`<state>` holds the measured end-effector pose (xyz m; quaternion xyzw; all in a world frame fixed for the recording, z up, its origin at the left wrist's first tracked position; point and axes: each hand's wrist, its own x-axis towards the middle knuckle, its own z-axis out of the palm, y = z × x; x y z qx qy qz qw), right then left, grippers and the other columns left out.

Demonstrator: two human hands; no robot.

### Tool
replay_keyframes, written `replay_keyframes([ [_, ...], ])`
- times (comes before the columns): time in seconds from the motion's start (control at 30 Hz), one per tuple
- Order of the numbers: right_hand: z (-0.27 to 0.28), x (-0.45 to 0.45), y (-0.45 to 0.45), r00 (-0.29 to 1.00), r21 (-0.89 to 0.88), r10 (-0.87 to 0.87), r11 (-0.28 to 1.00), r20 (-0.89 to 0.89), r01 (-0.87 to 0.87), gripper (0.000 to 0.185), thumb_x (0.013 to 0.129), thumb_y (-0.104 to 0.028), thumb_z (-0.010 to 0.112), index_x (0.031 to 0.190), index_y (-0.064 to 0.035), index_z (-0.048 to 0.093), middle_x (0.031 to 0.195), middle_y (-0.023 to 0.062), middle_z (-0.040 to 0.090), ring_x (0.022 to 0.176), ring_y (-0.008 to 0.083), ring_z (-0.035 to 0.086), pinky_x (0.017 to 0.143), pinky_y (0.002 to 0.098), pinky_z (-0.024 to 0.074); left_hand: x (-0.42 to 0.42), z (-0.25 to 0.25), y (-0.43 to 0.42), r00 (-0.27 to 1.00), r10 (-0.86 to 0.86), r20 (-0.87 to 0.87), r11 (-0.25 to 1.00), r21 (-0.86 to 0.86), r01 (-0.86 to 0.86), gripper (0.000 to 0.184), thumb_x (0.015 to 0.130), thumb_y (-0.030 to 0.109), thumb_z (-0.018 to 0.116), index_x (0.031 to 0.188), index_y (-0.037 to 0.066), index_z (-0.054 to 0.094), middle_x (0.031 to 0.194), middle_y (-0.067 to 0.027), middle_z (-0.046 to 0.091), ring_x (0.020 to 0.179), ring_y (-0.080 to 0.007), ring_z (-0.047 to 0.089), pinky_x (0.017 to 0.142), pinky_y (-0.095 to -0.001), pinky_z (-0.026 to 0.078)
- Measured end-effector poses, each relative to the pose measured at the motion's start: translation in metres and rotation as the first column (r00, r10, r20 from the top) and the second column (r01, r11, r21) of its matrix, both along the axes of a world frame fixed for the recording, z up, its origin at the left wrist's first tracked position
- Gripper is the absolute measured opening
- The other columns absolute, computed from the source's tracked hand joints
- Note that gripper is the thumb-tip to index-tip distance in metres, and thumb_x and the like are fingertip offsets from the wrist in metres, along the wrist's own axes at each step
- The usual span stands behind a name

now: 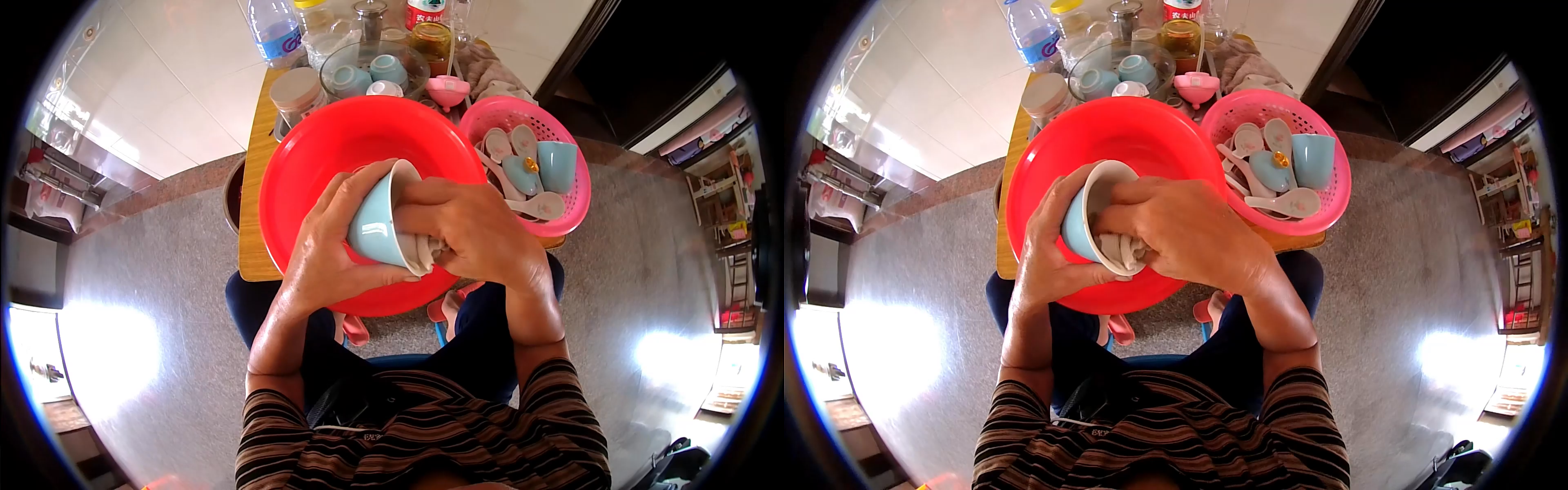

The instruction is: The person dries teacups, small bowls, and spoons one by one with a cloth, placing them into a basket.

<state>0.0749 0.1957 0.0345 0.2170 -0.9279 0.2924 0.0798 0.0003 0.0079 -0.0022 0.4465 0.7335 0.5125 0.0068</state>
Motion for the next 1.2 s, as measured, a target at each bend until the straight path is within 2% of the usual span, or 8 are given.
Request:
replay_keyframes([
  [0.23, -0.011, -0.002, -0.013, 0.974, -0.082, -0.139, 0.989, -0.179, 0.126, 0.04, 0.065, -0.009, 0.074, 0.103, -0.0151, 0.067, 0.102, 0.0024, 0.064, 0.096, 0.0249, 0.063, 0.075, 0.0381, 0.0526, -0.001, -0.002, 0.002, 0.993, -0.076, 0.087, 0.995, 0.064, 0.07, 0.098, 0.049, 0.026, 0.092, 0.134, 0.007, 0.048, 0.118, -0.0153, 0.059, 0.111, -0.0332, 0.059, 0.094, -0.0431, 0.047],
  [0.3, -0.013, -0.005, -0.008, 0.994, -0.214, 0.02, 0.976, -0.111, -0.043, 0.04, 0.064, -0.007, 0.074, 0.103, -0.0151, 0.067, 0.101, 0.0022, 0.063, 0.097, 0.0248, 0.063, 0.075, 0.0379, 0.0528, -0.002, -0.003, -0.002, 0.995, -0.059, 0.08, 0.995, 0.08, 0.053, 0.099, 0.048, 0.026, 0.092, 0.134, 0.007, 0.048, 0.117, -0.0153, 0.06, 0.111, -0.0332, 0.059, 0.094, -0.0431, 0.048],
  [0.43, -0.008, -0.007, -0.003, 0.988, -0.148, 0.12, 0.98, -0.097, -0.133, 0.039, 0.065, -0.008, 0.074, 0.102, -0.0151, 0.067, 0.102, 0.0018, 0.063, 0.098, 0.0245, 0.063, 0.074, 0.0376, 0.053, -0.004, -0.001, -0.005, 1.0, -0.008, -0.007, 0.998, 0.062, 0.008, 0.098, 0.047, 0.028, 0.092, 0.133, 0.007, 0.049, 0.116, -0.015, 0.06, 0.109, -0.0332, 0.06, 0.092, -0.0432, 0.049],
  [0.63, -0.009, -0.004, -0.012, 0.969, -0.042, -0.143, 0.99, -0.204, 0.137, 0.037, 0.067, -0.009, 0.072, 0.103, -0.0145, 0.066, 0.105, 0.0014, 0.063, 0.097, 0.025, 0.063, 0.074, 0.0381, 0.0528, -0.006, -0.003, -0.001, 0.995, -0.046, 0.089, 0.999, 0.032, 0.043, 0.098, 0.049, 0.031, 0.093, 0.133, 0.006, 0.049, 0.118, -0.015, 0.06, 0.112, -0.0325, 0.059, 0.095, -0.0422, 0.047],
  [0.87, -0.013, -0.006, 0.001, 0.993, -0.234, 0.096, 0.966, -0.063, -0.109, 0.043, 0.06, -0.003, 0.069, 0.102, -0.0104, 0.065, 0.097, 0.0077, 0.064, 0.09, 0.0288, 0.064, 0.073, 0.0371, 0.0512, -0.005, -0.006, -0.004, 0.979, -0.101, 0.177, 0.994, 0.05, 0.094, 0.102, 0.047, 0.029, 0.094, 0.134, 0.006, 0.046, 0.125, -0.0146, 0.058, 0.118, -0.0293, 0.056, 0.1, -0.0408, 0.044],
  [1.03, 0.004, -0.001, 0.039, 0.973, -0.443, 0.228, 0.871, -0.021, -0.213, 0.048, 0.054, 0.003, 0.065, 0.101, -0.0033, 0.064, 0.093, 0.0106, 0.066, 0.083, 0.025, 0.067, 0.073, 0.0345, 0.05, -0.013, -0.003, -0.004, 0.963, 0.038, 0.268, 0.991, 0.112, -0.071, 0.111, 0.046, 0.041, 0.095, 0.136, 0.003, 0.041, 0.122, -0.0123, 0.058, 0.116, -0.0231, 0.056, 0.099, -0.0377, 0.044],
  [1.13, 0.002, 0.007, 0.067, 0.96, -0.636, 0.193, 0.719, -0.204, -0.28, 0.039, 0.069, 0.003, 0.068, 0.108, -0.005, 0.066, 0.102, 0.0109, 0.07, 0.096, 0.0219, 0.068, 0.081, 0.0329, 0.054, -0.038, 0.011, 0.005, 0.95, 0.011, 0.312, 0.977, 0.2, -0.077, 0.101, 0.059, 0.05, 0.088, 0.133, 0.0, 0.04, 0.117, -0.0129, 0.059, 0.106, -0.0216, 0.061, 0.089, -0.0337, 0.051],
  [1.2, -0.001, 0.016, 0.078, 0.911, -0.654, -0.103, 0.728, -0.4, -0.204, 0.038, 0.073, 0.004, 0.068, 0.11, -0.0046, 0.066, 0.106, 0.0095, 0.07, 0.098, 0.0201, 0.068, 0.084, 0.0311, 0.054, -0.065, 0.027, 0.013, 0.946, 0.069, 0.316, 0.988, 0.108, -0.108, 0.099, 0.061, 0.05, 0.087, 0.133, -0.001, 0.041, 0.112, -0.0126, 0.06, 0.098, -0.0199, 0.063, 0.081, -0.0317, 0.052],
])
